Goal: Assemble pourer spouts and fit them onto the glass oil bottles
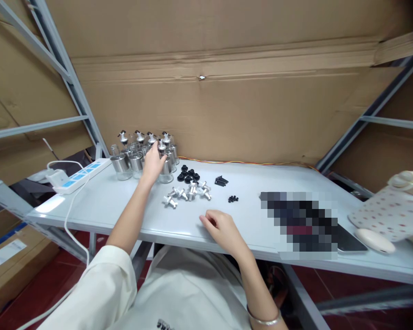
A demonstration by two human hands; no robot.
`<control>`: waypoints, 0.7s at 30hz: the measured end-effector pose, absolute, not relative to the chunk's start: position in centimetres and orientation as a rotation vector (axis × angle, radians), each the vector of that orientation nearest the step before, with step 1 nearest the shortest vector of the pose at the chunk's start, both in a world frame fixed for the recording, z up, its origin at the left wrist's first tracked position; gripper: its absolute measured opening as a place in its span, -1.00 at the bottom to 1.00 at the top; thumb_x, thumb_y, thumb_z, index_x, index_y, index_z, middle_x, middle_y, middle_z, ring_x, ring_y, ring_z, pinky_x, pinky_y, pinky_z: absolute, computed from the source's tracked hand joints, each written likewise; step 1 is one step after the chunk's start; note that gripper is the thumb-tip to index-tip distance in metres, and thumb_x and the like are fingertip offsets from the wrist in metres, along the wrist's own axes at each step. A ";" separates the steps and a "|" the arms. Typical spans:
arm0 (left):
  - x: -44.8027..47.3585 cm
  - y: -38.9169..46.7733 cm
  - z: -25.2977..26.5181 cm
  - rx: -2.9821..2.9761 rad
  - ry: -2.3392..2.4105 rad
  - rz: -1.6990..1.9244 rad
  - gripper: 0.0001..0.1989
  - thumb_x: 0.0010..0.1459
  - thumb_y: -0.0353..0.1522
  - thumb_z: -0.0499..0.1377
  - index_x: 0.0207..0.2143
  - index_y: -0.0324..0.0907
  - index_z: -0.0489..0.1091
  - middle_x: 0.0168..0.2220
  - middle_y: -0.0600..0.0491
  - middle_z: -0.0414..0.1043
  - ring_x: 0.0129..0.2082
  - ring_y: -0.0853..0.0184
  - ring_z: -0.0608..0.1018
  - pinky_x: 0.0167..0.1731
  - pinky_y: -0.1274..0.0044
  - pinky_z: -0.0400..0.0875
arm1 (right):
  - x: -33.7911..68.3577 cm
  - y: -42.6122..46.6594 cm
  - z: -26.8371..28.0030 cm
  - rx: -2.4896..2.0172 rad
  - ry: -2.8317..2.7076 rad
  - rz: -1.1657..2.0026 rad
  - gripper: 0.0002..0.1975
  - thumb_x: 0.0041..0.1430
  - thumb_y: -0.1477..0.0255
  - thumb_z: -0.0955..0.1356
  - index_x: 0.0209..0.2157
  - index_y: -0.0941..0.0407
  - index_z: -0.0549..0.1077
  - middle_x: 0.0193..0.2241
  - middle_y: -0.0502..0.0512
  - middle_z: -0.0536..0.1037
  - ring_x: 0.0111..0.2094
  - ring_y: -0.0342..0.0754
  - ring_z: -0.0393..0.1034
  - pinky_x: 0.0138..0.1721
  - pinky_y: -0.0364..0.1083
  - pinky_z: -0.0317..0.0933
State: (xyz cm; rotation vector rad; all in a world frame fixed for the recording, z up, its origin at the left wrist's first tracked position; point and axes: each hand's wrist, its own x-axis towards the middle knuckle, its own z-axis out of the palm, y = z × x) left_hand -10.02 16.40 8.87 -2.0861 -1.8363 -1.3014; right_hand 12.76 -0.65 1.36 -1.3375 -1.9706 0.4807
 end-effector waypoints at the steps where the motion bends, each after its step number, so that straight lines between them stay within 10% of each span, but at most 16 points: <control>1: -10.0 15.8 9.2 -2.075 -1.836 -1.288 -0.42 0.07 -0.46 0.19 0.15 -0.27 0.12 0.00 -0.20 0.38 0.02 0.09 0.44 0.05 0.31 0.29 | 12.7 -0.7 1.4 -1.339 -1.991 0.469 -0.64 0.19 0.37 0.21 -0.66 0.08 0.06 -0.67 -0.08 0.22 -0.58 -0.16 0.09 -0.49 -0.15 -0.02; 8: -9.7 6.7 9.4 -2.176 -1.890 -1.216 -0.78 0.18 -0.32 0.09 -0.13 -0.18 0.34 -0.11 -0.06 0.37 -0.11 0.15 0.45 -0.03 0.30 0.32 | 12.8 -0.9 1.5 -1.352 -2.020 0.481 -0.63 0.17 0.41 0.20 -0.66 0.08 -0.01 -0.68 -0.08 0.18 -0.59 -0.17 0.07 -0.49 -0.15 -0.03; 21: -10.4 2.7 3.6 -2.709 -1.814 -0.933 -0.72 0.16 -0.50 0.06 -0.10 -0.13 0.42 -0.05 0.00 0.39 0.00 0.19 0.37 0.07 0.32 0.24 | 12.9 -0.9 1.4 -1.349 -2.023 0.506 -0.63 0.19 0.38 0.20 -0.65 0.08 -0.01 -0.67 -0.09 0.17 -0.58 -0.17 0.07 -0.48 -0.15 -0.04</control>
